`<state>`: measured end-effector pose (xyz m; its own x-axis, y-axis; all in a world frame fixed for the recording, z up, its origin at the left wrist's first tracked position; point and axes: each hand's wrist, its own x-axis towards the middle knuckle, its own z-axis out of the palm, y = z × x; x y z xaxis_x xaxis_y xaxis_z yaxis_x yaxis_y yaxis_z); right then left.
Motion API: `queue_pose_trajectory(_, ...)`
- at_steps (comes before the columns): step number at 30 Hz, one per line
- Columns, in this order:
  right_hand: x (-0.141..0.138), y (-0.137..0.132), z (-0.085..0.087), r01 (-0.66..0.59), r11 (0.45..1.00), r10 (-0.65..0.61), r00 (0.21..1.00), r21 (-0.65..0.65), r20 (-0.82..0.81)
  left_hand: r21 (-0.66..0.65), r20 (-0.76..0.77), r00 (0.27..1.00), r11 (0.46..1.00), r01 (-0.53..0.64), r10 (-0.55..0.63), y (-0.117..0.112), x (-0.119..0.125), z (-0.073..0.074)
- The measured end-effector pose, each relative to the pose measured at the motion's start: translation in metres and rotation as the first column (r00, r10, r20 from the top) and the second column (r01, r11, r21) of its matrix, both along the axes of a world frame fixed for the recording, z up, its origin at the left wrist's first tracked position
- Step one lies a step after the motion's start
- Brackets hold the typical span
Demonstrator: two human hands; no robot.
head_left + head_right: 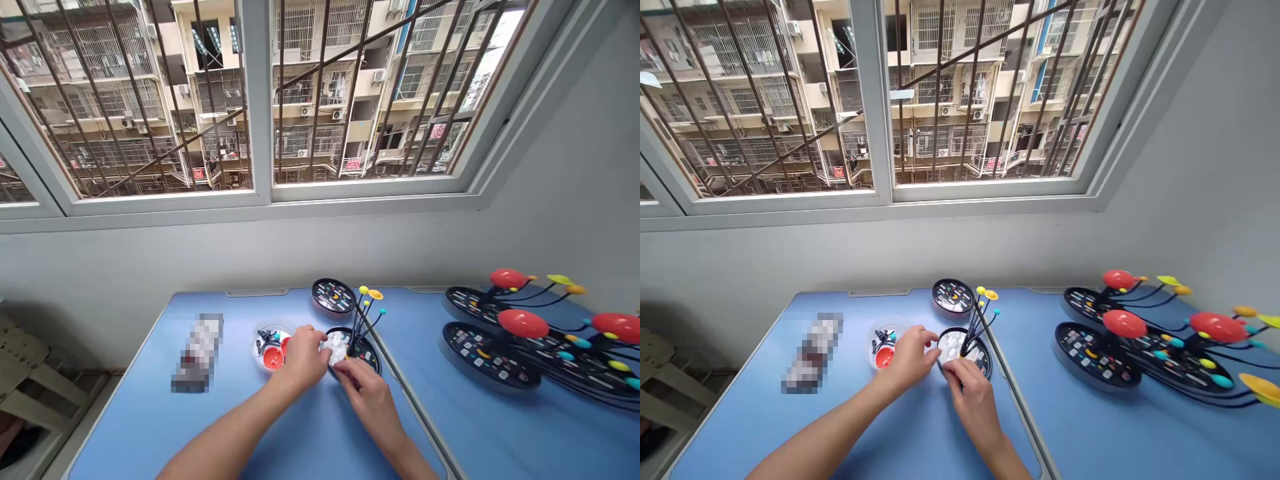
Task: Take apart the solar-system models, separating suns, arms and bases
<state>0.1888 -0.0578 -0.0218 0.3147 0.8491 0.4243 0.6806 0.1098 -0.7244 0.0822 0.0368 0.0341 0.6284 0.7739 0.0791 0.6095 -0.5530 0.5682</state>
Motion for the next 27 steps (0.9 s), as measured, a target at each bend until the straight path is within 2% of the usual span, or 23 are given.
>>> queue_pose_trajectory(4, 0.008, 0.001, -0.010, 0.037, 0.999, -0.037, 0.999, -0.033, -0.005, -0.133, -0.025, 0.998, 0.990, -0.053, 0.050, 0.000, 0.039, -0.012)
queue_pose_trajectory(8, 0.008, 0.004, -0.015, 0.044, 0.996, -0.046, 0.999, -0.078, -0.019, -0.162, -0.018, 0.998, 0.984, -0.068, 0.066, 0.001, 0.058, -0.021)
queue_pose_trajectory(12, 0.006, 0.005, -0.017, 0.050, 0.995, -0.050, 0.999, -0.085, -0.008, -0.140, -0.011, 0.999, 0.989, -0.049, 0.048, 0.000, 0.064, -0.020)
queue_pose_trajectory(17, 0.006, 0.006, -0.014, 0.067, 0.992, -0.069, 0.997, -0.109, -0.019, -0.095, 0.035, 0.998, 0.994, -0.050, 0.054, -0.002, 0.064, -0.010)
queue_pose_trajectory(22, 0.005, 0.007, -0.013, 0.082, 0.989, -0.084, 0.996, -0.119, -0.007, -0.145, 0.172, 0.984, 0.989, -0.028, 0.053, -0.002, 0.061, 0.002)
queue_pose_trajectory(27, 0.005, 0.006, -0.013, 0.100, 0.986, -0.097, 0.995, -0.135, 0.030, -0.163, 0.245, 0.968, 0.987, -0.004, 0.044, 0.000, 0.061, 0.006)
